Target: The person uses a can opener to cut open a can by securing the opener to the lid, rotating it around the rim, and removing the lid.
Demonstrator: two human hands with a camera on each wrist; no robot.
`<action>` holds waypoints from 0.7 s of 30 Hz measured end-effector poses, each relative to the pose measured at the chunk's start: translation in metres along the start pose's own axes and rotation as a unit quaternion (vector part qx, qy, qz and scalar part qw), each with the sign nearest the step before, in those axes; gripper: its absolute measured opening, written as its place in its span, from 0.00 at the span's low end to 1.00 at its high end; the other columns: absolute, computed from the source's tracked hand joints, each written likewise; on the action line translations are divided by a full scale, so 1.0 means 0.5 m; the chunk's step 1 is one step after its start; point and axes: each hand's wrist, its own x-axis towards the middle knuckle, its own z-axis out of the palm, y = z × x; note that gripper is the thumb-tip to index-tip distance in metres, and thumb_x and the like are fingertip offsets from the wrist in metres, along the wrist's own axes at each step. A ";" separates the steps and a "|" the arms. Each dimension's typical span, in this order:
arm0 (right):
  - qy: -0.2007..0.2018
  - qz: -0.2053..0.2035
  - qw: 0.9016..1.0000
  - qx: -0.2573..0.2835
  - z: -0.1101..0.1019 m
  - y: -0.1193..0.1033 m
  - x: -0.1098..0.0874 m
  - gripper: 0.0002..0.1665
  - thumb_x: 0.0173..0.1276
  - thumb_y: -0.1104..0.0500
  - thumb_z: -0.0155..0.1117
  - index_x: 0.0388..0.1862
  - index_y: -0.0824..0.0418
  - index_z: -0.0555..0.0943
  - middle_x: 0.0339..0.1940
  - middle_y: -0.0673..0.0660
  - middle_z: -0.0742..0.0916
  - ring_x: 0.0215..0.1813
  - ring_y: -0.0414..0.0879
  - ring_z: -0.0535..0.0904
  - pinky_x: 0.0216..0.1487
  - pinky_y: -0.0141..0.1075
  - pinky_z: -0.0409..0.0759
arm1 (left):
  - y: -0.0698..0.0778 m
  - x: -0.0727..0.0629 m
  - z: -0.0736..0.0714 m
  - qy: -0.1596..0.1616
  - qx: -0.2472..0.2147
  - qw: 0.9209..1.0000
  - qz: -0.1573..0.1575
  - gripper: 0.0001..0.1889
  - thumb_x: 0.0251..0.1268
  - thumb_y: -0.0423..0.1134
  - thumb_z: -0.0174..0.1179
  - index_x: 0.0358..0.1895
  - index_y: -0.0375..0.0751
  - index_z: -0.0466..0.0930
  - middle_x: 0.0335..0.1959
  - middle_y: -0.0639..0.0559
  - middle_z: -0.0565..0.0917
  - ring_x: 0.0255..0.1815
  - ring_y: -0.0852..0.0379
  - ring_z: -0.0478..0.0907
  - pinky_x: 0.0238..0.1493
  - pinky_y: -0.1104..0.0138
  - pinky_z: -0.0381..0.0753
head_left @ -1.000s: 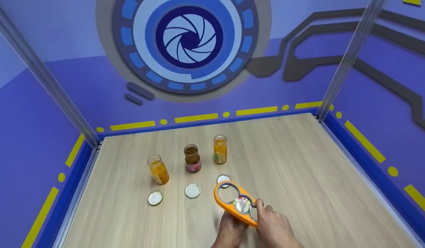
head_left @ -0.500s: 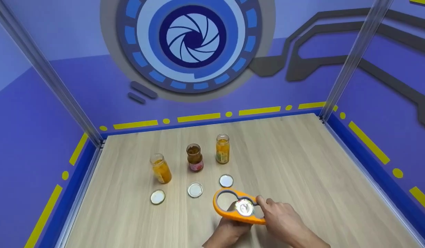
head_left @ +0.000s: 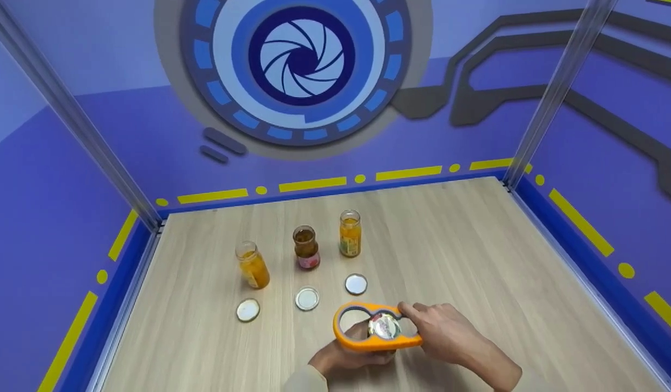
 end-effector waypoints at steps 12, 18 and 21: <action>-0.054 -0.040 0.998 0.017 -0.005 0.023 0.031 0.31 0.53 0.72 0.72 0.52 0.49 0.74 0.33 0.45 0.82 0.19 0.39 0.65 0.22 0.34 0.68 | -0.009 0.014 -0.053 -0.076 -0.021 0.997 -0.025 0.43 0.59 0.52 0.73 0.79 0.52 0.66 0.71 0.67 0.74 0.70 0.68 0.68 0.74 0.69 0.61; -0.040 -0.034 0.999 0.015 -0.001 0.020 0.025 0.29 0.54 0.71 0.71 0.50 0.49 0.74 0.33 0.45 0.82 0.18 0.39 0.64 0.21 0.34 0.67 | -0.009 0.012 -0.041 -0.079 -0.037 0.996 -0.006 0.42 0.65 0.51 0.69 0.81 0.53 0.62 0.77 0.57 0.69 0.74 0.66 0.63 0.77 0.67 0.56; -0.034 -0.024 0.999 0.019 0.003 0.015 0.021 0.28 0.55 0.71 0.70 0.50 0.49 0.74 0.34 0.46 0.84 0.18 0.39 0.63 0.22 0.34 0.67 | -0.006 0.007 -0.034 -0.071 -0.051 0.996 -0.007 0.41 0.66 0.51 0.67 0.80 0.53 0.62 0.76 0.57 0.70 0.73 0.66 0.65 0.76 0.68 0.57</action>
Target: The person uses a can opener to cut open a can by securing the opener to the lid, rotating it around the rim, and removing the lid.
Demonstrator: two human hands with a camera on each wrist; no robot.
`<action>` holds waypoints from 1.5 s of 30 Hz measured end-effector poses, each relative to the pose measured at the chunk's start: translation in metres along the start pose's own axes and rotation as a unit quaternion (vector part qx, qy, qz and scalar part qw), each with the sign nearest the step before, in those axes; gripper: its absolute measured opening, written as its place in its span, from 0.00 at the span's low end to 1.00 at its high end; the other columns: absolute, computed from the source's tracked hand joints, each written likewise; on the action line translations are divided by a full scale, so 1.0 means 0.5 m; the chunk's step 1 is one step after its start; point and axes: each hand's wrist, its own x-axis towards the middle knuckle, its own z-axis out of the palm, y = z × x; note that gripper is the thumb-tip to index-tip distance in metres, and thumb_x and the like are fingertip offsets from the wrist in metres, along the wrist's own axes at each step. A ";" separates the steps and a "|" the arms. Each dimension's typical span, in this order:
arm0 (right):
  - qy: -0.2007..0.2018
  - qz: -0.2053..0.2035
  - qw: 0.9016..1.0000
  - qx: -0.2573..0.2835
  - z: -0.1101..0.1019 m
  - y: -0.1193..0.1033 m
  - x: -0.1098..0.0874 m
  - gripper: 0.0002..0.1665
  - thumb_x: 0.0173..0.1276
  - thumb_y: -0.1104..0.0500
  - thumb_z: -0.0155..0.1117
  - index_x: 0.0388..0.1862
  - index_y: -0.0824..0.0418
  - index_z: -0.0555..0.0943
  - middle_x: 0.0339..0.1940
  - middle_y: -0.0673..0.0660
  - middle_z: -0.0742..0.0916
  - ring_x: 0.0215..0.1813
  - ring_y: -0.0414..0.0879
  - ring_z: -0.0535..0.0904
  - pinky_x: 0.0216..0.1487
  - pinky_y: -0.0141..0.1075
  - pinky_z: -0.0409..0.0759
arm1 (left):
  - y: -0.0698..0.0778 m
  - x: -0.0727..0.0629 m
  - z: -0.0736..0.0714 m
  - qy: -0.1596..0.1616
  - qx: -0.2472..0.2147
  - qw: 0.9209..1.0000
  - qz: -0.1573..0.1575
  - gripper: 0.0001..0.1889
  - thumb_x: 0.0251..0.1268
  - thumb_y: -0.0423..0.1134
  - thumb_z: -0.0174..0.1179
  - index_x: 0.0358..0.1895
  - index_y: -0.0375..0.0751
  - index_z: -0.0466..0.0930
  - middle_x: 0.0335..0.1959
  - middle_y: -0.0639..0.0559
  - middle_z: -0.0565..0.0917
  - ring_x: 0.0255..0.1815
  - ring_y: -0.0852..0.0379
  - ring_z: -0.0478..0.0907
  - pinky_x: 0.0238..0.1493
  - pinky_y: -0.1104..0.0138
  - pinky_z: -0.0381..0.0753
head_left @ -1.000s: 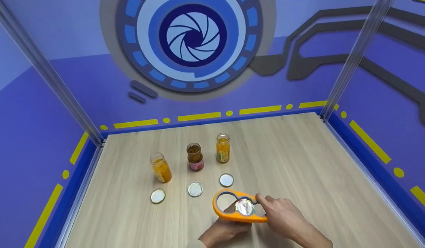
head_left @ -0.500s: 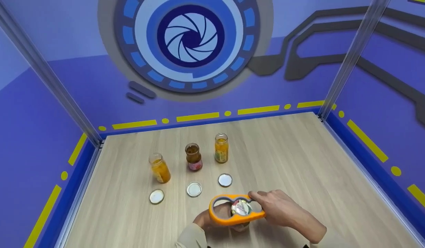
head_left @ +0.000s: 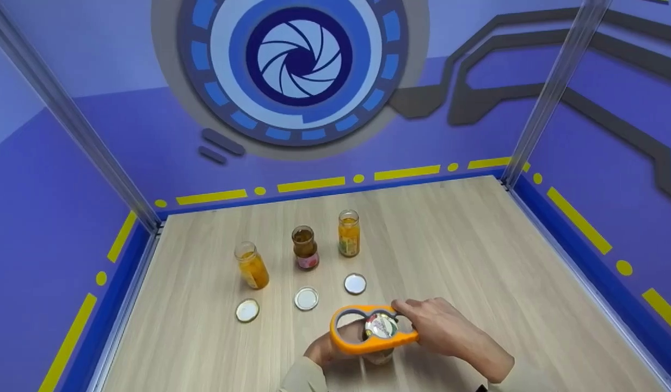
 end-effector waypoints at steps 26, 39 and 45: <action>0.053 0.222 0.973 0.040 0.035 -0.111 -0.036 0.31 0.48 0.63 0.78 0.50 0.50 0.73 0.27 0.49 0.81 0.18 0.45 0.70 0.22 0.42 0.73 | 0.014 -0.046 0.076 0.236 0.007 0.971 -0.040 0.42 0.62 0.46 0.73 0.77 0.48 0.62 0.72 0.52 0.70 0.72 0.53 0.67 0.75 0.44 0.59; 0.009 0.301 0.951 0.064 0.029 -0.154 -0.028 0.34 0.53 0.59 0.78 0.55 0.57 0.71 0.25 0.53 0.76 0.19 0.47 0.72 0.22 0.45 0.77 | 0.022 -0.036 0.125 0.340 0.043 0.934 -0.096 0.46 0.57 0.42 0.72 0.77 0.42 0.57 0.77 0.37 0.63 0.77 0.37 0.60 0.73 0.39 0.61; 0.028 0.306 0.950 0.061 0.030 -0.170 -0.025 0.32 0.51 0.58 0.77 0.51 0.59 0.70 0.21 0.53 0.73 0.17 0.47 0.71 0.18 0.44 0.75 | 0.030 -0.022 0.129 0.348 0.015 0.930 -0.116 0.43 0.58 0.41 0.73 0.75 0.46 0.59 0.75 0.40 0.65 0.75 0.40 0.63 0.74 0.40 0.59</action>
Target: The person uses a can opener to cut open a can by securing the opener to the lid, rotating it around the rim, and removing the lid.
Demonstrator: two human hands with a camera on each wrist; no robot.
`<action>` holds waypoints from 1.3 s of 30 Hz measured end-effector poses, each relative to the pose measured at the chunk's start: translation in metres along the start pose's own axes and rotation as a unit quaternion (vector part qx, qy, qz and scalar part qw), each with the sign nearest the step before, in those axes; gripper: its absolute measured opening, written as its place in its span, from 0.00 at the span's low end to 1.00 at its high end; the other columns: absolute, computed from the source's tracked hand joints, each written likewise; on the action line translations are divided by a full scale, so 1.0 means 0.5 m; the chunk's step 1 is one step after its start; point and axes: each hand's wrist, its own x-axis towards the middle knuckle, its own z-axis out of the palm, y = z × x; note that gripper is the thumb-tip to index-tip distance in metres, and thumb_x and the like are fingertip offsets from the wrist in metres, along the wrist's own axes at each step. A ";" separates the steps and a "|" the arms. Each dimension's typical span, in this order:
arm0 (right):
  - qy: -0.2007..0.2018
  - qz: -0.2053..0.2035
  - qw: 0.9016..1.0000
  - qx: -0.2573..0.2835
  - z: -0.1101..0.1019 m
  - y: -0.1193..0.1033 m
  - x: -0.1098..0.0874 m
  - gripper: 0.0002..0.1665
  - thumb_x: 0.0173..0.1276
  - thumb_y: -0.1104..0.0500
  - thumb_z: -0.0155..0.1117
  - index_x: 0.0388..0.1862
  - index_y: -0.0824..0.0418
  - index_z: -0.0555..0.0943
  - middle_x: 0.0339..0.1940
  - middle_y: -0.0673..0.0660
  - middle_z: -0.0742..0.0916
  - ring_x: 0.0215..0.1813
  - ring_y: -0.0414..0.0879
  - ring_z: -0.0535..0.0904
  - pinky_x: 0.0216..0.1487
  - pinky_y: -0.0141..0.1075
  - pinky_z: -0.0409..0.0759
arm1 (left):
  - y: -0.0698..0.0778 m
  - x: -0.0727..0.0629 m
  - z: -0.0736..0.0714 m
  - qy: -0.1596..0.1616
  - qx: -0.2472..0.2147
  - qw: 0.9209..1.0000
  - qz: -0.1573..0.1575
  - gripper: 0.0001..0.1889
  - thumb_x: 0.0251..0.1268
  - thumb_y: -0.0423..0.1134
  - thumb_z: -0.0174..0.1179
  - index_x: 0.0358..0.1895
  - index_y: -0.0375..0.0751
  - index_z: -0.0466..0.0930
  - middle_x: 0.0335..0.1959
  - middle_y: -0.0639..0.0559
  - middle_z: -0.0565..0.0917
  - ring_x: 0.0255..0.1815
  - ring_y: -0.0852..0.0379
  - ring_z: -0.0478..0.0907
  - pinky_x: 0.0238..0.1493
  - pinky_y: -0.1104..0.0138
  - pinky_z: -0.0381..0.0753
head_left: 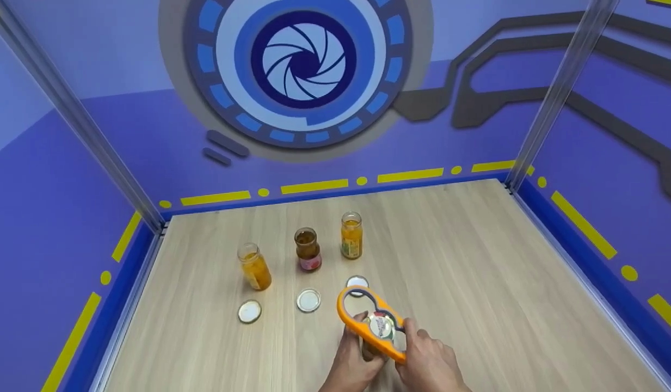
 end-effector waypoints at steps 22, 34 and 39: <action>0.008 0.039 0.998 -0.038 0.007 -0.037 -0.017 0.35 0.51 0.56 0.79 0.50 0.63 0.67 0.20 0.55 0.71 0.17 0.48 0.71 0.19 0.43 0.78 | 0.016 0.000 0.044 0.082 0.003 0.997 -0.015 0.35 0.58 0.39 0.76 0.67 0.35 0.70 0.61 0.47 0.80 0.63 0.47 0.78 0.67 0.47 0.73; 0.047 0.002 0.997 -0.054 0.011 -0.020 -0.019 0.30 0.51 0.60 0.78 0.47 0.61 0.68 0.17 0.52 0.69 0.14 0.44 0.68 0.15 0.38 0.72 | 0.004 0.010 0.035 0.005 -0.062 0.997 -0.043 0.32 0.63 0.30 0.68 0.70 0.35 0.68 0.63 0.47 0.80 0.64 0.49 0.77 0.68 0.48 0.73; 0.035 -0.020 0.998 -0.046 0.000 -0.005 -0.011 0.32 0.51 0.63 0.76 0.52 0.61 0.70 0.19 0.52 0.71 0.16 0.44 0.68 0.16 0.40 0.72 | 0.007 0.014 0.033 -0.004 -0.050 0.998 -0.044 0.32 0.64 0.32 0.68 0.71 0.35 0.68 0.66 0.46 0.78 0.68 0.46 0.73 0.71 0.44 0.67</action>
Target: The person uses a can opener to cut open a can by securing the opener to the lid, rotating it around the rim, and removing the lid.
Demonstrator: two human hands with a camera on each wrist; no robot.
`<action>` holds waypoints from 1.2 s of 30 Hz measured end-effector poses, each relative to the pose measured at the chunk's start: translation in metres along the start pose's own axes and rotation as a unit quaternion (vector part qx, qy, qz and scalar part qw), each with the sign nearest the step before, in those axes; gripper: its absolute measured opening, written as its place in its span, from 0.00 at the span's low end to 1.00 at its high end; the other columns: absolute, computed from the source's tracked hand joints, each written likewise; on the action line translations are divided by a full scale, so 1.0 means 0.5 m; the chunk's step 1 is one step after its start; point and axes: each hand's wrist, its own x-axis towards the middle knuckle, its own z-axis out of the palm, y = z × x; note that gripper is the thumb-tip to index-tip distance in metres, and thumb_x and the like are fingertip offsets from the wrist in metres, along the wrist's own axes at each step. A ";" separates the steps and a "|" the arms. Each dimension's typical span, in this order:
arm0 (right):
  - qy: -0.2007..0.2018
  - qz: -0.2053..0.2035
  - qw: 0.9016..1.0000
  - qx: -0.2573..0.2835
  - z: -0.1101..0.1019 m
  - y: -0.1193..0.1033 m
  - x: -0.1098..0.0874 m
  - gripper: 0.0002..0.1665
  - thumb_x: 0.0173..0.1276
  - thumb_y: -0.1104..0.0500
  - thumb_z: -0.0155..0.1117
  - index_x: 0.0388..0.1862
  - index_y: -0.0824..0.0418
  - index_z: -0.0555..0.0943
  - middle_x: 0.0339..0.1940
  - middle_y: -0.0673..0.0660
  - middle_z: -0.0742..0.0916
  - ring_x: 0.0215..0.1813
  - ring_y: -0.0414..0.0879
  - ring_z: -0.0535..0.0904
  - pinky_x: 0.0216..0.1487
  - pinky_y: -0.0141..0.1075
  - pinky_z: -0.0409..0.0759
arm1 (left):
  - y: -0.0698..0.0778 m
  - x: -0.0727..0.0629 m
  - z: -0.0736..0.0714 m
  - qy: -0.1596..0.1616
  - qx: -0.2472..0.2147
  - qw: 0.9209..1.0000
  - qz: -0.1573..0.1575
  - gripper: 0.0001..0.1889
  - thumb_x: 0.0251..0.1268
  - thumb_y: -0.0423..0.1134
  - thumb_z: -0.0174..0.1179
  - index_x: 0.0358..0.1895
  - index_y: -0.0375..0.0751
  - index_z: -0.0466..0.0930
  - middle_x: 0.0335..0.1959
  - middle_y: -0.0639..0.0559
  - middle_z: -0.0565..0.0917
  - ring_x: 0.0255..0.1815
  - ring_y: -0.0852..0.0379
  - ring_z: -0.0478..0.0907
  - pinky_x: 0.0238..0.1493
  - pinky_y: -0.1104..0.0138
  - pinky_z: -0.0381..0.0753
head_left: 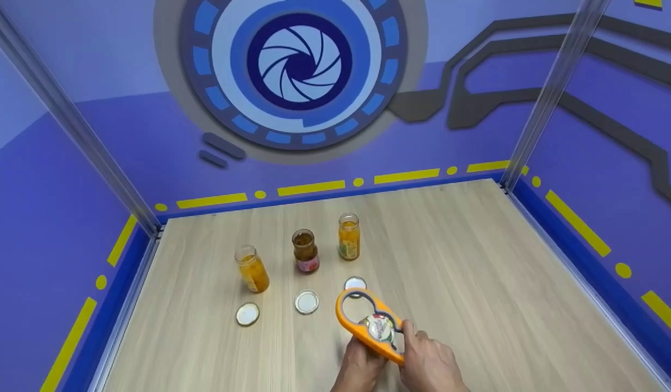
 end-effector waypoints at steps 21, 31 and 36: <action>-0.016 -0.106 0.994 -0.001 -0.020 0.069 0.045 0.31 0.52 0.65 0.80 0.50 0.50 0.73 0.23 0.47 0.78 0.19 0.42 0.69 0.22 0.38 0.73 | -0.020 0.010 -0.026 -0.090 -0.071 0.993 -0.018 0.34 0.61 0.38 0.71 0.72 0.43 0.71 0.69 0.52 0.76 0.65 0.54 0.72 0.74 0.46 0.63; -0.015 -0.213 0.977 0.003 -0.028 0.112 0.078 0.33 0.47 0.68 0.76 0.51 0.50 0.73 0.25 0.46 0.80 0.18 0.38 0.65 0.21 0.35 0.69 | -0.022 0.032 -0.065 -0.195 0.021 0.970 0.147 0.29 0.66 0.39 0.68 0.70 0.50 0.71 0.62 0.62 0.77 0.59 0.63 0.74 0.67 0.69 0.69; -0.021 -0.252 0.967 0.018 -0.026 0.130 0.101 0.34 0.46 0.70 0.73 0.51 0.49 0.74 0.31 0.46 0.85 0.20 0.37 0.66 0.24 0.35 0.71 | -0.013 0.044 -0.084 -0.230 0.042 0.963 0.136 0.35 0.69 0.38 0.68 0.76 0.48 0.65 0.68 0.62 0.74 0.66 0.65 0.71 0.72 0.68 0.65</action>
